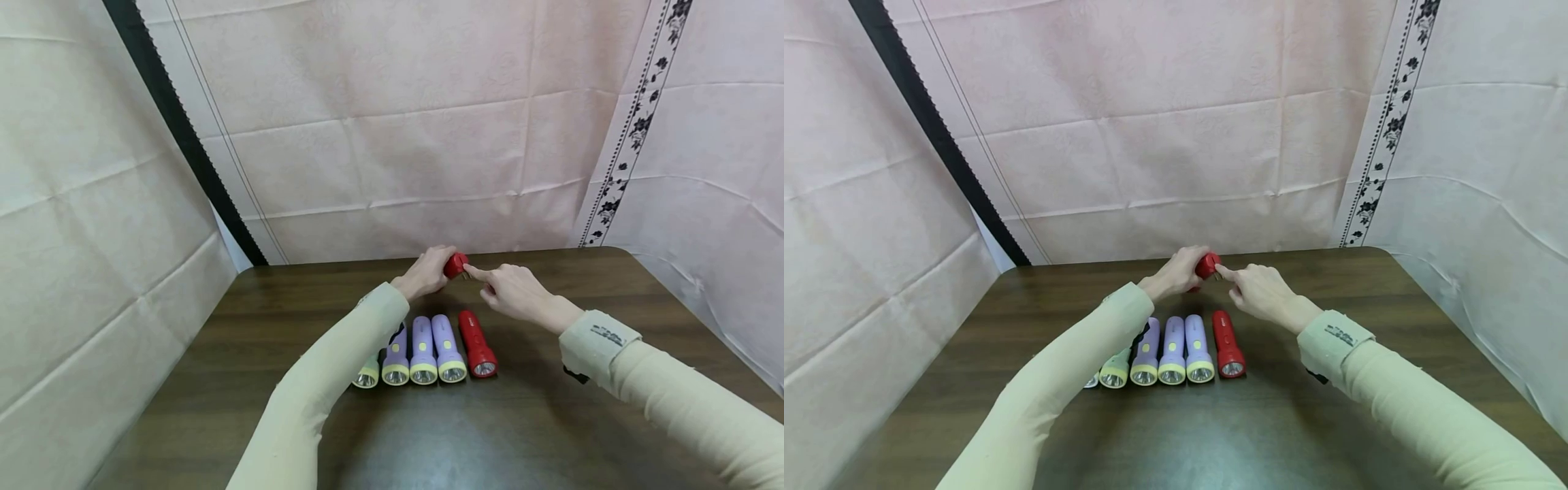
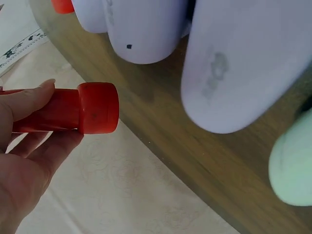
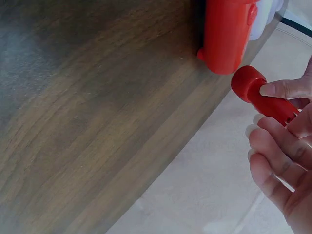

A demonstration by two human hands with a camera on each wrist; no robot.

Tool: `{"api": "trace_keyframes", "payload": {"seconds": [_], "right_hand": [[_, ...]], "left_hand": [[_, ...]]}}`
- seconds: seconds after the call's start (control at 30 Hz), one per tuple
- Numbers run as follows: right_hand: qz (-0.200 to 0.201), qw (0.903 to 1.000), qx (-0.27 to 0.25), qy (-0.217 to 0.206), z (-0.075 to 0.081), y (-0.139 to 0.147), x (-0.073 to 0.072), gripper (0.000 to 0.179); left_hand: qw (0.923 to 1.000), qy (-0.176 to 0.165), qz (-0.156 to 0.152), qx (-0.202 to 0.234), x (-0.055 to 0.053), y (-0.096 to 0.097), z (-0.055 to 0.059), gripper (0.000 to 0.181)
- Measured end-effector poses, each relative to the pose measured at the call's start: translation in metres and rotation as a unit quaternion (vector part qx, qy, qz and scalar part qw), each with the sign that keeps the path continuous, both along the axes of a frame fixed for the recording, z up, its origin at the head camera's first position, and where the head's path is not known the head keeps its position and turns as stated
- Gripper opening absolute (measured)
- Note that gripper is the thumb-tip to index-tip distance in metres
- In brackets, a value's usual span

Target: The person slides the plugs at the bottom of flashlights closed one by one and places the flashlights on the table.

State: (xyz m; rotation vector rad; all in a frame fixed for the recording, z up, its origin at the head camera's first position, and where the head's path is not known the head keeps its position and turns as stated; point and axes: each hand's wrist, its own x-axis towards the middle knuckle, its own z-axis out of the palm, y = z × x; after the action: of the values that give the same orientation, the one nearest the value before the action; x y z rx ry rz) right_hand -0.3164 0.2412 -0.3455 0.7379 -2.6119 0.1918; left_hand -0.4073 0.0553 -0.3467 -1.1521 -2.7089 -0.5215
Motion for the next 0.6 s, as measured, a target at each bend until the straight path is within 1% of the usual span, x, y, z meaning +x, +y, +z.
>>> {"api": "trace_keyframes", "payload": {"seconds": [0.1,0.2,0.3,0.47,0.6], "right_hand": [[-0.002,0.9999,-0.005,-0.014,0.0017,-0.0030,0.0005,0.052],[-0.001,0.9996,-0.008,-0.026,0.0033,-0.0052,0.0020,0.052],[-0.001,0.9995,-0.008,-0.032,0.0040,-0.0067,0.0024,0.053],[-0.002,0.9997,-0.010,-0.024,0.0060,-0.0089,0.0020,0.051],[-0.007,0.9999,-0.008,-0.012,0.0071,-0.0095,0.0014,0.053]], "left_hand": [[0.9999,-0.013,-0.006,0.008,0.0007,-0.0023,-0.0020,0.038],[0.9997,-0.023,-0.003,0.011,0.0017,-0.0039,-0.0042,0.039],[0.9997,-0.021,0.001,0.010,0.0027,-0.0048,-0.0054,0.039],[0.9999,-0.010,0.002,0.009,0.0049,-0.0043,-0.0044,0.038],[0.9999,-0.012,-0.002,0.011,0.0061,-0.0029,-0.0047,0.039]]}}
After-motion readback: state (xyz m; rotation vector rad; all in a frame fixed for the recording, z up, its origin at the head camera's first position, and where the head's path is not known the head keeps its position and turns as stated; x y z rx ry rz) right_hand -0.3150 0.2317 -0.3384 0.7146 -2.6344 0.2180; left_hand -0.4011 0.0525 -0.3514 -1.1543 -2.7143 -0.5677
